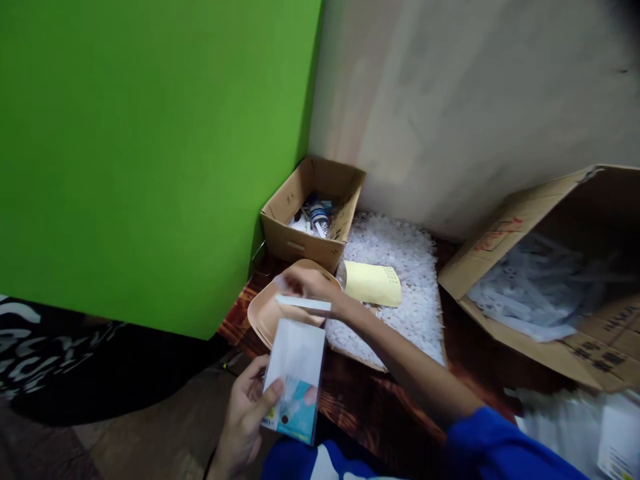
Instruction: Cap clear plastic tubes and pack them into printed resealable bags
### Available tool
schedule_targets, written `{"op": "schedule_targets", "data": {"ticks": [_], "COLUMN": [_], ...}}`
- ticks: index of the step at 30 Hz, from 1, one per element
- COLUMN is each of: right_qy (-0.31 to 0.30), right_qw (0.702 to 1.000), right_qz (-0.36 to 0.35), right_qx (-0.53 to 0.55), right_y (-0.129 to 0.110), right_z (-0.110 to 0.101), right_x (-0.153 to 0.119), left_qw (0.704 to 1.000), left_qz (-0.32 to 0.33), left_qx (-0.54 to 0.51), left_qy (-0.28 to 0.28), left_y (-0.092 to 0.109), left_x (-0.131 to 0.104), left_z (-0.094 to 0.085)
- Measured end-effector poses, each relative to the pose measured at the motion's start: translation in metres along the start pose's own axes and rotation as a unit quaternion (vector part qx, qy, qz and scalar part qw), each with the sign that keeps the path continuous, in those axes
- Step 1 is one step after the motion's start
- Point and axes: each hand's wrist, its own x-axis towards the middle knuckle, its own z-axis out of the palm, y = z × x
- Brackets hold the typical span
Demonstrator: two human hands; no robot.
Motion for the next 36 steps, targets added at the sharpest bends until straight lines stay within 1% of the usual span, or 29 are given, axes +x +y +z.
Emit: {"op": "schedule_targets", "data": {"ticks": [1,2,4,5,7,9,12,13,15,17,19,20,22,24,26,27,28,29,32,34,36], "right_qy": [0.071,0.139,0.256,0.295,0.352,0.390,0.437,0.452,0.481,0.492,0.472,0.456,0.409,0.344,0.273,0.250,0.239,0.240,0.266,0.272,0.272], "right_qw": [0.992,0.967,0.896,0.864,0.819,0.792,0.771,0.765,0.757,0.762,0.786,0.803,0.850,0.897,0.928,0.933,0.933,0.928,0.904,0.898,0.896], "right_qz": [0.032,0.063,0.100,0.113,0.129,0.133,0.122,0.119,0.113,0.102,0.099,0.102,0.103,0.097,0.090,0.092,0.096,0.100,0.111,0.111,0.115], "right_qx": [0.100,0.203,0.350,0.392,0.435,0.449,0.447,0.443,0.428,0.409,0.386,0.369,0.316,0.261,0.237,0.241,0.251,0.267,0.317,0.327,0.331], "right_y": [0.002,0.004,0.005,0.004,0.000,-0.005,-0.012,-0.015,-0.019,-0.023,-0.024,-0.025,-0.025,-0.026,-0.030,-0.032,-0.034,-0.036,-0.039,-0.038,-0.035], "right_z": [-0.010,-0.019,-0.030,-0.033,-0.033,-0.031,-0.034,-0.035,-0.039,-0.042,-0.044,-0.046,-0.049,-0.053,-0.057,-0.058,-0.059,-0.059,-0.060,-0.060,-0.060], "right_x": [-0.014,-0.030,-0.063,-0.079,-0.108,-0.132,-0.162,-0.171,-0.189,-0.205,-0.220,-0.227,-0.240,-0.251,-0.261,-0.266,-0.270,-0.273,-0.281,-0.285,-0.288], "left_qw": [1.000,1.000,0.999,0.997,0.992,0.982,0.957,0.948,0.940,0.936,0.934,0.933,0.932,0.933,0.933,0.932,0.930,0.928,0.927,0.926,0.926], "left_qz": [0.004,0.008,0.008,0.003,-0.009,-0.022,-0.046,-0.047,-0.029,-0.005,-0.005,-0.010,-0.019,-0.020,-0.016,-0.014,-0.013,-0.013,-0.021,-0.032,-0.029], "left_qx": [-0.001,0.000,0.015,0.029,0.065,0.099,0.154,0.176,0.214,0.234,0.237,0.233,0.219,0.213,0.224,0.234,0.244,0.252,0.258,0.262,0.276], "left_qy": [-0.005,-0.015,-0.049,-0.071,-0.112,-0.162,-0.243,-0.260,-0.266,-0.262,-0.269,-0.276,-0.289,-0.289,-0.281,-0.277,-0.275,-0.273,-0.273,-0.269,-0.257], "left_y": [0.000,0.000,0.001,0.001,0.001,-0.001,-0.007,-0.010,-0.015,-0.019,-0.023,-0.024,-0.026,-0.025,-0.023,-0.023,-0.022,-0.021,-0.022,-0.023,-0.027], "left_x": [0.003,0.006,0.013,0.017,0.023,0.027,0.028,0.028,0.026,0.022,0.019,0.017,0.014,0.012,0.009,0.008,0.007,0.006,0.003,0.002,0.002], "left_z": [0.004,0.008,0.018,0.025,0.037,0.050,0.066,0.071,0.081,0.091,0.100,0.104,0.111,0.117,0.123,0.125,0.128,0.131,0.138,0.142,0.145]}}
